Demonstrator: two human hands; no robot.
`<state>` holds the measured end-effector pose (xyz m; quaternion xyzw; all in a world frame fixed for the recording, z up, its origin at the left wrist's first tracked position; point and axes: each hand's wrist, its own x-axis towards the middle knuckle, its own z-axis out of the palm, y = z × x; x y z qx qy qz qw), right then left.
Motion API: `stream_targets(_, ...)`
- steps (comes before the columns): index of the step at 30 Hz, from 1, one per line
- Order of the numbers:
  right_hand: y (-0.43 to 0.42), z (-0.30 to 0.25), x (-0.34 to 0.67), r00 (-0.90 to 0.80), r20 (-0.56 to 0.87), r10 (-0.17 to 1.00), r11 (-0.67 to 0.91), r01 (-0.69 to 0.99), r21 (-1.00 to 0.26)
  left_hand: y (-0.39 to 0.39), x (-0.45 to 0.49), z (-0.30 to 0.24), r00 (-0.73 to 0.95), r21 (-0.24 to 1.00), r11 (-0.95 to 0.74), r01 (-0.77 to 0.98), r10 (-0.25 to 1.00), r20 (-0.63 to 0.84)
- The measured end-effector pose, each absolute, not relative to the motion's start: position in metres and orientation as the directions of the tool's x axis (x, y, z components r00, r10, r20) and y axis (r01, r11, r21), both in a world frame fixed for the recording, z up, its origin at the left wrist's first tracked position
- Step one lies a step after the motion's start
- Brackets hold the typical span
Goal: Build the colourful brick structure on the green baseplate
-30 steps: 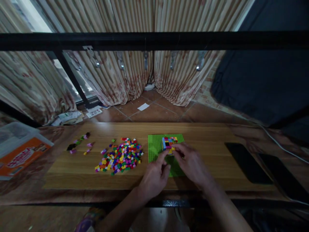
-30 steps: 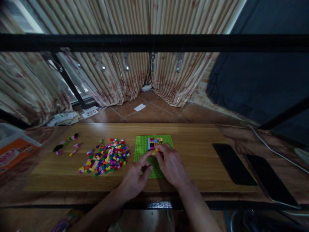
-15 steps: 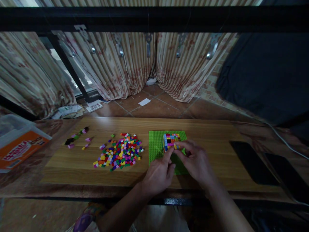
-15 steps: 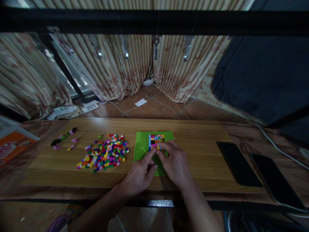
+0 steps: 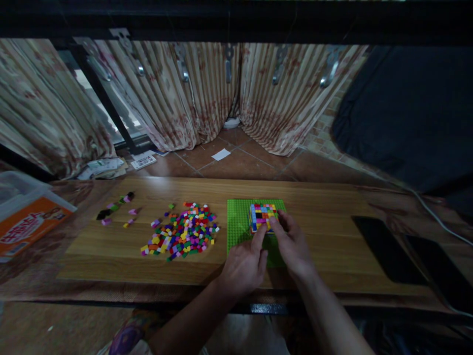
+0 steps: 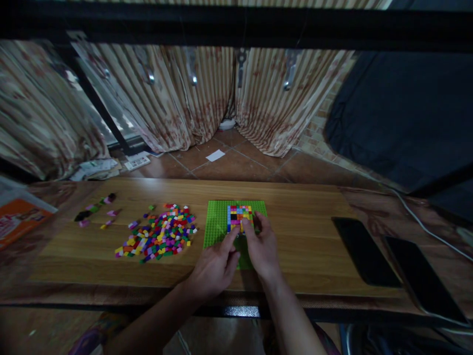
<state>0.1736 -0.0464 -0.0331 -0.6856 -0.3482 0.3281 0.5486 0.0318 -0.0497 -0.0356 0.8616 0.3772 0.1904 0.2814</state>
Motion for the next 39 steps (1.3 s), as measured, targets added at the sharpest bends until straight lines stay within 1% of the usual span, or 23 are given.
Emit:
stream_targets(4,-0.045,-0.037,0.17,0.515,-0.032,0.857,-0.153,0.193,-0.969,-0.049,0.031,-0.037,0.651,0.603,-0.581,0.547,0.748,0.13)
stream_targets(9,-0.047,-0.037,0.167,0.514,0.026,0.857,-0.114,0.239,-0.964,-0.05,0.032,-0.036,0.656,0.581,-0.586,0.565,0.746,0.115)
stream_targets(14,-0.046,-0.038,0.164,0.561,0.046,0.827,-0.141,0.286,-0.948,-0.049,0.034,-0.038,0.66,0.551,-0.605,0.575,0.741,0.123)
stream_targets(17,-0.046,-0.041,0.165,0.561,0.035,0.827,-0.128,0.248,-0.96,-0.05,0.034,-0.038,0.647,0.574,-0.595,0.563,0.749,0.141)
stream_targets(20,-0.046,-0.042,0.166,0.573,0.033,0.819,-0.092,0.188,-0.978,-0.053,0.033,-0.034,0.619,0.645,-0.562,0.517,0.767,0.173)
stream_targets(21,-0.046,-0.041,0.166,0.598,0.054,0.799,-0.068,0.179,-0.981,-0.053,0.03,-0.031,0.597,0.667,-0.55,0.503,0.779,0.192)
stream_targets(23,-0.046,-0.037,0.168,0.683,0.131,0.718,-0.015,0.205,-0.979,-0.049,0.02,-0.024,0.519,0.699,-0.52,0.491,0.819,0.245)
stream_targets(25,-0.046,-0.03,0.169,0.75,0.251,0.612,0.031,0.295,-0.955,-0.037,0.002,-0.017,0.405,0.731,-0.478,0.486,0.865,0.296)
stream_targets(27,-0.048,-0.02,0.169,0.742,0.406,0.534,0.071,0.439,-0.896,-0.02,-0.023,-0.009,0.282,0.778,-0.405,0.481,0.911,0.3)
stream_targets(29,-0.054,-0.012,0.163,0.644,0.556,0.526,0.123,0.589,-0.799,-0.001,-0.051,-0.003,0.206,0.818,-0.355,0.453,0.934,0.292)
stream_targets(31,-0.063,-0.007,0.151,0.463,0.651,0.601,0.226,0.683,-0.694,0.014,-0.074,0.002,0.231,0.809,-0.36,0.465,0.931,0.282)
stream_targets(33,-0.074,-0.007,0.135,0.202,0.681,0.704,0.393,0.689,-0.61,0.02,-0.09,0.006,0.321,0.768,-0.402,0.498,0.909,0.267)
stream_targets(35,-0.083,-0.012,0.117,-0.082,0.649,0.756,0.543,0.632,-0.553,0.02,-0.096,0.007,0.44,0.725,-0.463,0.51,0.865,0.243)
stream_targets(36,-0.085,-0.016,0.11,-0.183,0.605,0.775,0.57,0.616,-0.544,0.018,-0.096,0.007,0.493,0.705,-0.495,0.508,0.838,0.234)
stream_targets(38,-0.086,-0.023,0.099,-0.285,0.496,0.821,0.553,0.613,-0.564,0.015,-0.094,0.006,0.563,0.67,-0.546,0.503,0.795,0.226)
stream_targets(39,-0.084,-0.026,0.097,-0.285,0.446,0.849,0.517,0.624,-0.586,0.014,-0.092,0.005,0.579,0.66,-0.56,0.502,0.784,0.224)
